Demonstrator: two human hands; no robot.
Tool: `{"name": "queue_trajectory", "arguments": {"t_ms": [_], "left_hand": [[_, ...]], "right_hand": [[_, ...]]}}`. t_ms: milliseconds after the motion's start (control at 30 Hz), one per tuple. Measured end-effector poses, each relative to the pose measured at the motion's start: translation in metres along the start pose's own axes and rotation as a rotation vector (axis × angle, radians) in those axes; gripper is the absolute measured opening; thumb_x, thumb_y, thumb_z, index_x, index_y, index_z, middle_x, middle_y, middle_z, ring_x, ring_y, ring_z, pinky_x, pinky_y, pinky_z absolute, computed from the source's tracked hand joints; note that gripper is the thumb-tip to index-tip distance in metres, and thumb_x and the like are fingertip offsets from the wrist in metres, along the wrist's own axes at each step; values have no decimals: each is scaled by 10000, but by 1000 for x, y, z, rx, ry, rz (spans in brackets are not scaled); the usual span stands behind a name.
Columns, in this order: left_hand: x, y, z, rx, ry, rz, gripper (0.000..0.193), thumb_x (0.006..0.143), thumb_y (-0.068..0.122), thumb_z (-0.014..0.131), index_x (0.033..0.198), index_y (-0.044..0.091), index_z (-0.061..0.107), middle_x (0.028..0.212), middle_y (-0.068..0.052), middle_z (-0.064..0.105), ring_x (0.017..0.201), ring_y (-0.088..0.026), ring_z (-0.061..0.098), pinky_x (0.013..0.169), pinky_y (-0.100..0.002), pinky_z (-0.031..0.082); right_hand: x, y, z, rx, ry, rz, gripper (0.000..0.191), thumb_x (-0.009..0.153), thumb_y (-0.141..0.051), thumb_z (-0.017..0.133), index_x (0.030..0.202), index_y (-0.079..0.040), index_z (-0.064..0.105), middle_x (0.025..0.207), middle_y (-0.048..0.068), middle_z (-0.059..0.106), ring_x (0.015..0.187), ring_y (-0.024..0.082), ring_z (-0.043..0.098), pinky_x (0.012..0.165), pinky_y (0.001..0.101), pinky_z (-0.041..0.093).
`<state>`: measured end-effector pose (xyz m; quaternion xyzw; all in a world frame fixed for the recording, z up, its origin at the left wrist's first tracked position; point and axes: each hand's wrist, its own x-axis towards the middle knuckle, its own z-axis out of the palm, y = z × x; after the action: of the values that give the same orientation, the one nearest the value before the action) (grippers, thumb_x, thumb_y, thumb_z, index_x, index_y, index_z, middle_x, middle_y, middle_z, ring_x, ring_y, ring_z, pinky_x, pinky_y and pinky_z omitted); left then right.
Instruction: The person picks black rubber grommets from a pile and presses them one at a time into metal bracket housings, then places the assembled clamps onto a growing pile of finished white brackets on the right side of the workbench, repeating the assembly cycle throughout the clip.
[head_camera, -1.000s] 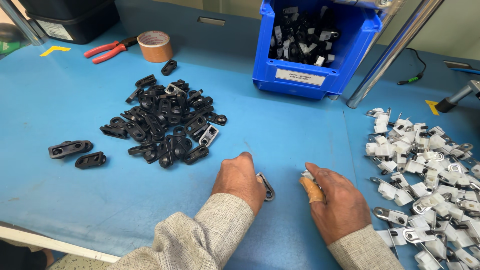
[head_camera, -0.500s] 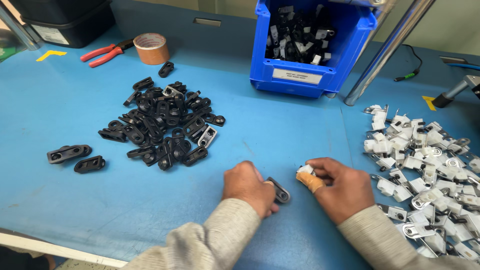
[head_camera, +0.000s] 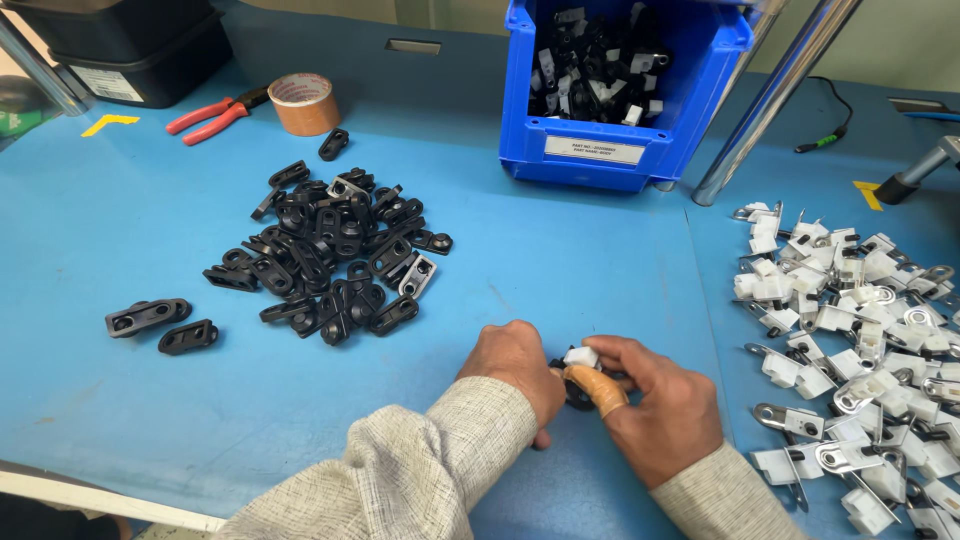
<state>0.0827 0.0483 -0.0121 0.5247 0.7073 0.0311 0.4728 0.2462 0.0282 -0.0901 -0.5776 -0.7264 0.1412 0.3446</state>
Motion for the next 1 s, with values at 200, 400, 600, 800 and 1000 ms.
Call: {"name": "queue_trajectory", "arguments": {"t_ms": [200,400,600,800,1000], "left_hand": [[4,-8,2,-86,-11,47,202,997,97,551,1006,-21,715,791,-163,776,609,-219,768,534,-330,626],[23,-22,-1,-317,-130,26,202,1034,163,502,1059,26,649,841,-162,758,622,-236,761,485,-310,607],[31,-23,-4,-320,-142,68,196,1029,177,540,1032,16,652,852,-145,762,609,-210,751,471,-297,591],[26,-16,-5,-44,-29,154,192,1019,206,570,984,61,691,785,-83,759,610,-159,752,495,-279,588],[12,-23,4,-241,15,70,333,930,301,782,999,5,645,812,-84,755,628,-175,750,500,-290,594]], "right_hand": [[-7,-1,4,-108,91,-238,369,709,-38,820,1064,-102,742,941,66,790,875,229,761,714,347,603],[-4,0,0,-59,-31,-283,388,701,-15,803,1074,-109,749,889,56,789,850,220,769,723,351,603],[8,-6,-6,-63,-65,-363,353,732,-64,796,1079,-97,736,898,77,792,831,238,767,724,375,593],[26,-22,-8,-123,-303,76,364,776,-191,798,1140,-196,780,887,60,800,791,203,788,716,338,613],[40,-11,-9,15,-397,288,421,777,-226,858,1194,-246,800,871,28,826,806,129,777,755,289,609]]}}
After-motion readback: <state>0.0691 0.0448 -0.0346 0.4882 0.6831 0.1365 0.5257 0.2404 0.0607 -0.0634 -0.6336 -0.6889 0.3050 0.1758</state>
